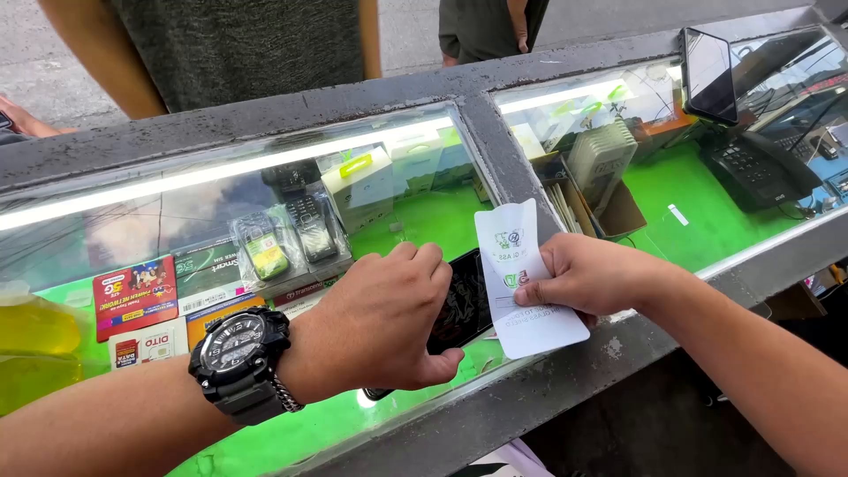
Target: Cleaning a mobile phone screen and carefully applying a new screen protector, including peeling the backing and aligning it.
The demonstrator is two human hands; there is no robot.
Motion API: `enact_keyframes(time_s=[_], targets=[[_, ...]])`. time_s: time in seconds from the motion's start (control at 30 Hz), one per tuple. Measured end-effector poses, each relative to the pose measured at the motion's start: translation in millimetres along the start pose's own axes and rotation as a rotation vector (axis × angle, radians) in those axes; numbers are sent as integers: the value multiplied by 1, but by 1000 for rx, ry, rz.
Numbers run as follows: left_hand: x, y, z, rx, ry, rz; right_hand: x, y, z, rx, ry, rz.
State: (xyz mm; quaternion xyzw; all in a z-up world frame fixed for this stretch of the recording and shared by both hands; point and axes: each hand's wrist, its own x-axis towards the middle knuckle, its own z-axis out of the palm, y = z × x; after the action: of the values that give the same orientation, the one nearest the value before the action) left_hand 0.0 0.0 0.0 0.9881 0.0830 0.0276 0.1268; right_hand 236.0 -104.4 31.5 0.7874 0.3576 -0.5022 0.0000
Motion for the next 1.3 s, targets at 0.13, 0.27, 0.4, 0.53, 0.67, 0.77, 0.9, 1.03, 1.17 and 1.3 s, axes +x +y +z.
enact_keyframes(time_s=[0.13, 0.27, 0.4, 0.53, 0.67, 0.77, 0.9, 1.03, 1.17, 1.3], targets=[[-1, -1, -1, 3, 4, 9, -5, -3, 0, -7, -23, -7], [-3, -2, 1, -36, 7, 13, -3, 15, 10, 168, 107, -21], [-3, -3, 3, -56, 41, 43, 0, 14, 12, 240, 174, -11], [-2, -2, 2, -44, 30, 47, 9, 10, -5, 133, 139, -29], [-1, -1, -1, -36, 19, 41, 16, -7, -23, -50, 36, -135], [-1, -1, -1, -32, -6, 37, 23, -21, -32, -159, 2, -168], [-1, -1, -1, -36, 3, 41, 41, -29, -40, -255, -85, -349], [-4, -1, -3, -69, -2, 19, 37, -36, -38, -283, -112, -337], [-5, -3, -1, -74, 30, -7, 8, -44, -26, -210, -57, -176], [-5, -4, 7, -37, 70, -24, 12, -8, -20, -2, -76, -138]])
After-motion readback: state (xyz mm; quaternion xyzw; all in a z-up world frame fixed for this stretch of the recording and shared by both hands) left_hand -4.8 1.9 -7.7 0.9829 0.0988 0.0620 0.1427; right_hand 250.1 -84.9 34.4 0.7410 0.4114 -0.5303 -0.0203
